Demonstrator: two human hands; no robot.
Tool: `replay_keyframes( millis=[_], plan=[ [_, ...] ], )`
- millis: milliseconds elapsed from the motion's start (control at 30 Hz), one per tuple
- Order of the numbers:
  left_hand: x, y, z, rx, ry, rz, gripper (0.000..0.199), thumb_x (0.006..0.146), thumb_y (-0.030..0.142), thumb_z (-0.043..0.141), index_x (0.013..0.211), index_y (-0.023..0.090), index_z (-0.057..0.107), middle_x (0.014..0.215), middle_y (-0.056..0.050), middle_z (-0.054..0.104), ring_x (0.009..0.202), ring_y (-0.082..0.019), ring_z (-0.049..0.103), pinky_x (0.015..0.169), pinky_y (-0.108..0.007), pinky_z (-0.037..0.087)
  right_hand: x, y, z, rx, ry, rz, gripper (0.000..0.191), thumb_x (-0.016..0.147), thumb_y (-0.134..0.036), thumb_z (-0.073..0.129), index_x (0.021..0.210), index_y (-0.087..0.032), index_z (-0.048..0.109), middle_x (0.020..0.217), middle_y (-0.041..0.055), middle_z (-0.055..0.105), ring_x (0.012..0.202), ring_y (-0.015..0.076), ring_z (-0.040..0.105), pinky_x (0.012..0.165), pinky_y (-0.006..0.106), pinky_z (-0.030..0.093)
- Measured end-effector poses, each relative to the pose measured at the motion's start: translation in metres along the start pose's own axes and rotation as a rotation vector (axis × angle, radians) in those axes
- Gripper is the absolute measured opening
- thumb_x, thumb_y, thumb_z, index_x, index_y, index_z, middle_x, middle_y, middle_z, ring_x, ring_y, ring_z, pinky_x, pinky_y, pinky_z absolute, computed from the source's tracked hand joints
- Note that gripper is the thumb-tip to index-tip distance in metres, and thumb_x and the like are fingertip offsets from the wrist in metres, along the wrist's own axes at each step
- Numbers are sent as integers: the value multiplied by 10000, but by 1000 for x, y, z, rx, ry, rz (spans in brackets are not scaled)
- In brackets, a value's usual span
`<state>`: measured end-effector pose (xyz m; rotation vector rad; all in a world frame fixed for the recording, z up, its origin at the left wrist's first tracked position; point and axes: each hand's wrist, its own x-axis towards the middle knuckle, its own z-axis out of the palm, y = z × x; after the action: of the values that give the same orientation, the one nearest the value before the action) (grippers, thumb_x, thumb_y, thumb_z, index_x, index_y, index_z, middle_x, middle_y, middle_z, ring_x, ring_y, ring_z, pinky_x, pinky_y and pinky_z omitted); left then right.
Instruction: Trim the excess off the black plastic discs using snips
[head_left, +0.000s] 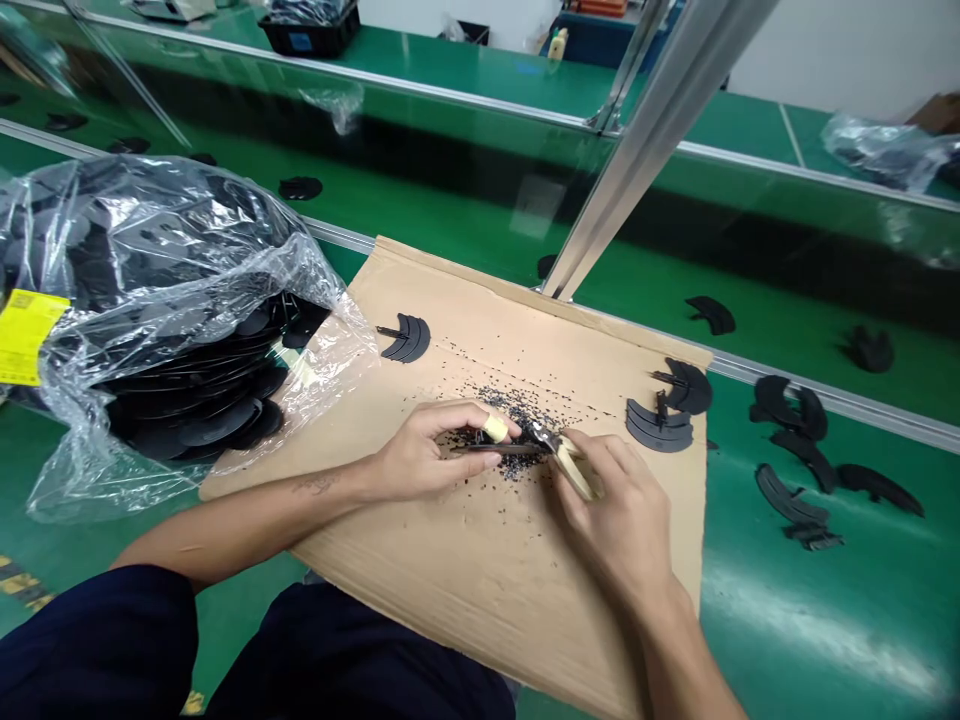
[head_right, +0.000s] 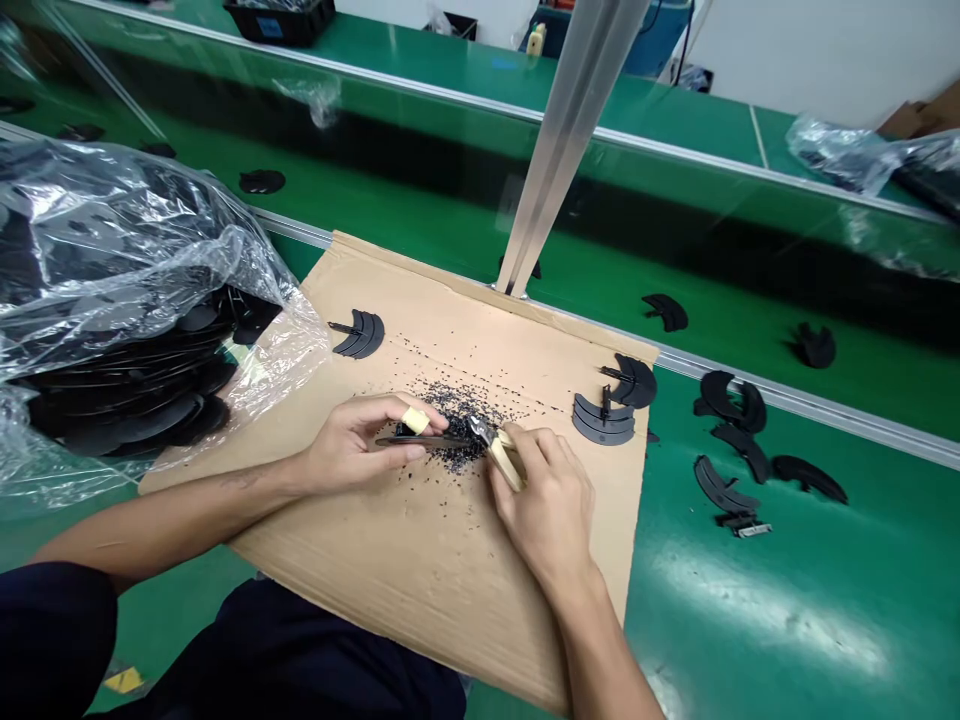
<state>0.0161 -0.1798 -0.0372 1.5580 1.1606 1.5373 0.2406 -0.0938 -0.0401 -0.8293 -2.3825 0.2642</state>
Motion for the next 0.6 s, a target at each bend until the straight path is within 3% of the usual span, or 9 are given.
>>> replay_keyframes(
  millis=[100, 200, 433, 600],
  plan=[
    [1, -2, -1, 55, 4, 34, 181, 853, 229, 756, 1023, 168, 737, 1008, -86, 757, 959, -176, 711, 882, -349, 598, 3, 2, 0, 56, 79, 26, 310, 894, -240, 665, 1204, -225, 657, 906, 70, 669, 808, 229, 636, 699, 373, 534],
    [-1, -2, -2, 99, -28, -4, 273, 838, 304, 784, 1073, 172, 742, 893, -65, 759, 799, -154, 705, 740, -292, 600, 5, -2, -4, 138, 177, 17, 353, 869, -195, 680, 1219, -231, 656, 949, 81, 677, 844, 233, 651, 716, 387, 547],
    [-1, 1, -2, 69, -75, 66, 205, 847, 298, 778, 1005, 168, 768, 910, -86, 754, 831, -162, 704, 775, -302, 597, 3, -17, -11, 269, 7, -140, 351, 874, -124, 627, 1214, -211, 631, 960, 84, 686, 843, 210, 666, 658, 344, 557],
    [0, 1, -2, 78, -94, 75, 206, 841, 268, 782, 1030, 187, 769, 901, -75, 754, 808, -156, 698, 744, -297, 596, 2, -17, -9, 215, 5, -156, 356, 876, -140, 635, 1227, -201, 638, 938, 87, 686, 819, 210, 654, 649, 347, 553]
  ],
)
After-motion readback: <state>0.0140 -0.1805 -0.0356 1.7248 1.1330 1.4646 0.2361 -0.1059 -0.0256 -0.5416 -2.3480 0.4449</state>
